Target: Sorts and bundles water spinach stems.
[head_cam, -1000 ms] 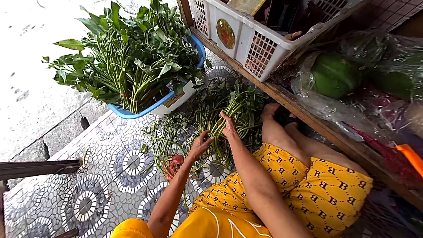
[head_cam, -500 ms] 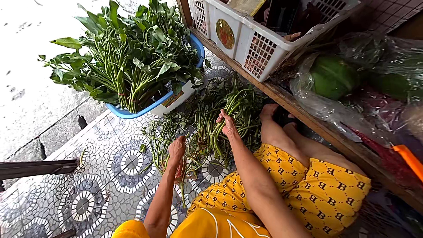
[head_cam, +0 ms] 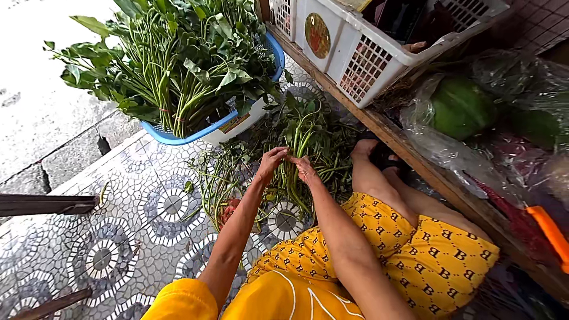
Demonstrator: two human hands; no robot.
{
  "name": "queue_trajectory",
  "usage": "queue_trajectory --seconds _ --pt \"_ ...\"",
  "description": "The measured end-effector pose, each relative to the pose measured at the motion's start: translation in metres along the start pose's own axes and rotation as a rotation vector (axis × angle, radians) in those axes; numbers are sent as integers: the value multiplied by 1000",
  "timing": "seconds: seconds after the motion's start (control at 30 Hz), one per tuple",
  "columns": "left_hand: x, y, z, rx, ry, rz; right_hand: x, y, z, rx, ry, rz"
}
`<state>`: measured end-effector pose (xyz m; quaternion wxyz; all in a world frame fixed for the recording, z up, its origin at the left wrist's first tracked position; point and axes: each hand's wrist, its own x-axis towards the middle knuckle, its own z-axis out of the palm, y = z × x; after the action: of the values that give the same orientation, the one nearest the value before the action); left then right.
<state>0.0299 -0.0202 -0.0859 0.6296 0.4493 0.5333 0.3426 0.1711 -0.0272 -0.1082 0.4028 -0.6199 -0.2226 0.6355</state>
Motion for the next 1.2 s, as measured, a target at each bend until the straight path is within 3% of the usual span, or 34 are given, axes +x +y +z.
queue_trajectory --seconds 0.13,0.3,0.4,0.5,0.53,0.6,0.73,0.8,0.9,1.0,1.1,1.2 --pt "-5 4 -8 -31 -3 -119 3 12 6 -94 -34 8" --pt "-5 -7 -29 -88 61 -86 0 14 9 -164 -156 -12" --pt "-7 -17 -71 18 305 -49 -6 7 5 19 -52 -21" --pt "-4 -40 -117 459 754 -150 3 5 -4 139 232 -28" --pt "-4 -46 -122 585 788 -228 6 6 -6 179 294 -20" --pt "3 -55 -107 765 667 -270 13 7 -5 246 396 -1" --pt "45 -76 -55 859 188 -178 11 10 -1 247 421 24" --pt "65 -84 -36 885 94 -230 11 7 -1 281 420 -5" --pt "78 -87 -18 1055 59 -384 8 -2 -4 383 465 -88" --pt "78 -74 -16 1075 121 -349 9 -11 -6 456 598 -138" --pt "73 -50 -28 643 288 -230 12 -9 -7 495 666 -78" --pt "54 -19 -43 246 285 -101 14 0 -4 564 668 15"
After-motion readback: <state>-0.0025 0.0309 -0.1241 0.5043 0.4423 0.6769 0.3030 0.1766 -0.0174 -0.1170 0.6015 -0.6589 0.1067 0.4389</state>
